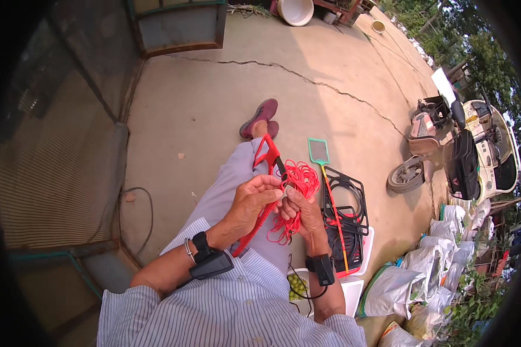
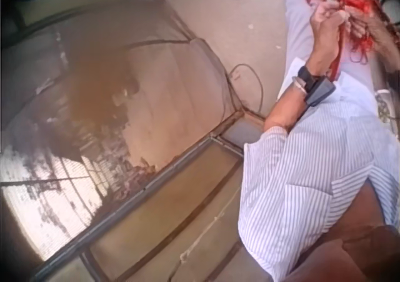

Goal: Winding a long red rope around a red plastic frame.

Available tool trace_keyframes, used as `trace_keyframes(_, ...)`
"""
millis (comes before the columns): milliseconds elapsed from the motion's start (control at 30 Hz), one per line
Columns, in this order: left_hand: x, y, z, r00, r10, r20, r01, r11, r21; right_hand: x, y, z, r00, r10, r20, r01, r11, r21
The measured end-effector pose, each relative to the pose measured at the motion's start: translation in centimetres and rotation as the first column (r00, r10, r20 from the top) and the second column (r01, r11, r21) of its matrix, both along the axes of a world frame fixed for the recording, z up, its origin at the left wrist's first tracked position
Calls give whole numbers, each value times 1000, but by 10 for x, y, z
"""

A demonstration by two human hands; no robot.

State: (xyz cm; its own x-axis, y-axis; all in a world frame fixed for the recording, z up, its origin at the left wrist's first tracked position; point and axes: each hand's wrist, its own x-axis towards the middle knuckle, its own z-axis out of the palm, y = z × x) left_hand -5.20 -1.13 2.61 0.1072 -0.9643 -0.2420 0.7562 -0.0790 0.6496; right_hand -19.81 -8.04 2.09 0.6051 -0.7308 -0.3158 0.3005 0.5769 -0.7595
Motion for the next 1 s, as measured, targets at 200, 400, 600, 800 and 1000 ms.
trace_keyframes(200, 3, 0, -1, 996, -6, -86, 8, 1000, 17, 8, 1, 12, 1000, 11, 13, -11, 999, 35)
trace_keyframes(400, 12, -5, 2, 968, -203, -146, 207, 978, 14, -13, 2, 31, 995, 12, 101, -19, 997, 71)
trace_keyframes(600, 11, -10, -2, 956, -241, -167, 250, 968, 32, -26, 18, 55, 985, 137, 104, -140, 990, 24)
trace_keyframes(800, 10, -15, -3, 924, -330, -190, 325, 944, -59, -43, 20, 36, 997, 29, 71, -38, 992, 119)
trace_keyframes(1000, 12, -15, -4, 881, -322, -347, 333, 942, -27, -44, 8, 20, 991, -63, 117, 41, 983, 179)
